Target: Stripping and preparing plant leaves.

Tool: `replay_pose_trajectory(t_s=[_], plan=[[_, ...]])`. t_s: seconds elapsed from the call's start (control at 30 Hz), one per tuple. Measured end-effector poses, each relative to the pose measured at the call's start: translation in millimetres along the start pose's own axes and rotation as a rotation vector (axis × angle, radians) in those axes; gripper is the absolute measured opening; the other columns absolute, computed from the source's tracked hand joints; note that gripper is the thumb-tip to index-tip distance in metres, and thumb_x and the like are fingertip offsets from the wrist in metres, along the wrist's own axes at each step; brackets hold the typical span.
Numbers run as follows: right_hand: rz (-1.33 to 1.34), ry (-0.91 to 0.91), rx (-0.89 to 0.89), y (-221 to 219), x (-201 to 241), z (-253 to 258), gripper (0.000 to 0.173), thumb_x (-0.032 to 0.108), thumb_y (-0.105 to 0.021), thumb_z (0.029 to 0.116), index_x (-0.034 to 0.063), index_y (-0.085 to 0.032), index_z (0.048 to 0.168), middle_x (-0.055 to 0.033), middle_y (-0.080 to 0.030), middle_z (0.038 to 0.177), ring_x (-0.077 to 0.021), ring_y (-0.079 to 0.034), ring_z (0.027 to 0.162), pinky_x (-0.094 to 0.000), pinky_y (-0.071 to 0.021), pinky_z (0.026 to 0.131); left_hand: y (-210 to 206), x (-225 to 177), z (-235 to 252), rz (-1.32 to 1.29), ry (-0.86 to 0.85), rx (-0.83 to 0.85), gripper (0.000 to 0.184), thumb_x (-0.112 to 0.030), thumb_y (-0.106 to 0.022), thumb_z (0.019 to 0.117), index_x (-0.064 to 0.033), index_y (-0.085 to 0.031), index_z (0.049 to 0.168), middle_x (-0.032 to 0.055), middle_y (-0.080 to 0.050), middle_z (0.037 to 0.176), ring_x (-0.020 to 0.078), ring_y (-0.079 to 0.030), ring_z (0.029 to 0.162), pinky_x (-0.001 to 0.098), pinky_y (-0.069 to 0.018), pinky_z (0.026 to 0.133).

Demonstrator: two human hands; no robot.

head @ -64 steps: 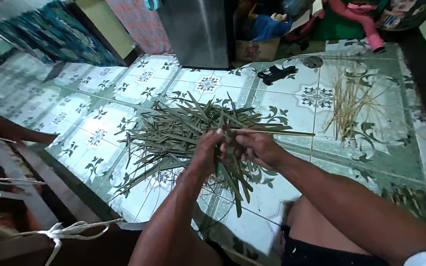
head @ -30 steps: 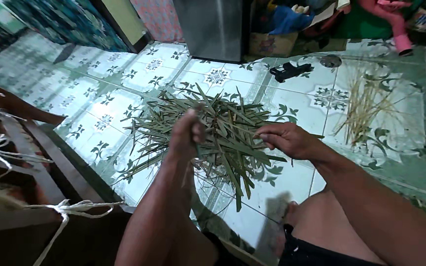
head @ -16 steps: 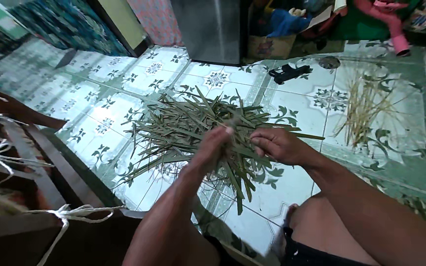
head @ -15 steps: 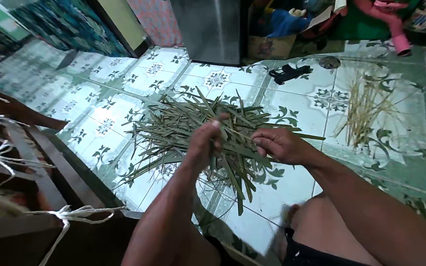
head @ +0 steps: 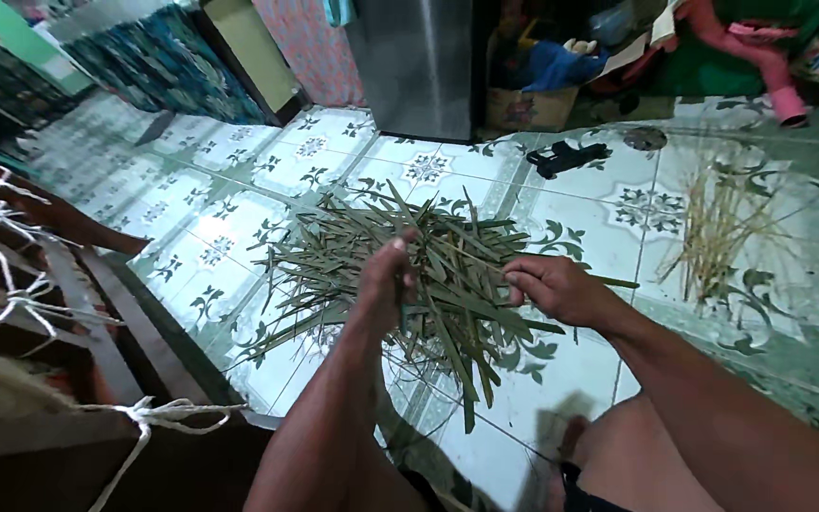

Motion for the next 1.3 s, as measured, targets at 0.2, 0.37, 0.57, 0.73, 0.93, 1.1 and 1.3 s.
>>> replay_pose_trajectory(t_s=[0.2,0.37,0.57,0.73,0.93,1.1,1.3], plan=[[0.326,-0.026,0.173,-16,16,-2,0.024,0.017,-0.042,0.1082,0.005,-0.063,0.113,0.0074,-0.062,0.069,0.0025,-0.043,0.046,-0.0146,-0.0355,0.042,-63,25,-19,0.205,0.128,0.251,0.038,-0.02,-0.044,0.1075,-0.0034,-0.053,0.14,-0.0026,-0.055,0.066,0.005,-0.052,0.05,0.0194,-0.0466,0.048],[0.415,-0.015,0.216,-14,17,-6,0.026,0.017,-0.043,0.1083,0.0064,-0.065,0.117,0.0087,-0.058,0.064,0.0025,-0.042,0.045,-0.014,-0.035,0.04,-30,4,-6,0.011,0.013,0.174,0.042,-0.029,-0.04,0.1084,-0.0119,-0.051,0.146,-0.0053,-0.052,0.06,0.0038,-0.05,0.045,0.0189,-0.0461,0.044],[0.34,0.031,0.233,-9,17,-8,0.027,0.017,-0.044,0.1072,0.0065,-0.067,0.115,0.0108,-0.058,0.064,0.0044,-0.043,0.047,-0.0128,-0.036,0.043,-34,-1,-12,0.034,0.058,0.175,0.04,-0.03,-0.046,0.1037,-0.0102,-0.058,0.137,-0.0083,-0.051,0.058,0.0003,-0.048,0.045,0.0157,-0.0441,0.044],[0.336,-0.097,0.151,-1,2,-6,0.024,0.019,-0.045,0.1083,0.0066,-0.065,0.115,0.0068,-0.059,0.07,0.0,-0.044,0.047,-0.0163,-0.0374,0.042,31,-18,5,-0.145,-0.059,-0.061,0.042,-0.037,-0.037,0.1091,-0.0151,-0.054,0.141,-0.0071,-0.049,0.057,0.0019,-0.046,0.041,0.0178,-0.0448,0.041],[0.327,-0.137,0.053,-5,-1,1,0.025,0.018,-0.049,0.1076,0.0038,-0.067,0.117,0.0046,-0.061,0.074,-0.0013,-0.049,0.049,-0.0173,-0.0438,0.045,-13,6,-7,0.069,-0.006,0.032,0.045,-0.031,-0.041,0.1067,-0.0092,-0.054,0.143,-0.0037,-0.05,0.061,0.0056,-0.049,0.045,0.021,-0.0478,0.044],[0.362,-0.066,0.047,-11,15,1,0.027,0.018,-0.044,0.1089,0.0034,-0.066,0.113,0.0055,-0.062,0.07,-0.0011,-0.05,0.047,-0.0173,-0.045,0.044,-64,36,-20,0.297,0.13,0.267,0.043,-0.02,-0.043,0.109,-0.0044,-0.047,0.149,-0.0017,-0.054,0.065,0.0063,-0.051,0.05,0.0209,-0.0467,0.048],[0.343,-0.11,-0.088,4,5,0,0.026,0.017,-0.045,0.1086,0.0023,-0.065,0.117,0.0035,-0.061,0.069,-0.0031,-0.049,0.045,-0.019,-0.0448,0.043,-43,18,-9,0.073,-0.024,0.027,0.043,-0.025,-0.039,0.109,-0.0075,-0.049,0.147,-0.0012,-0.052,0.063,0.0066,-0.051,0.046,0.0206,-0.0473,0.043]])
Point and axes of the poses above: each hand's wrist, its own z-axis towards the middle knuckle, its own y-axis out of the back of the hand, x = y × z, the point moved 8 cm from there along z, towards the middle knuckle
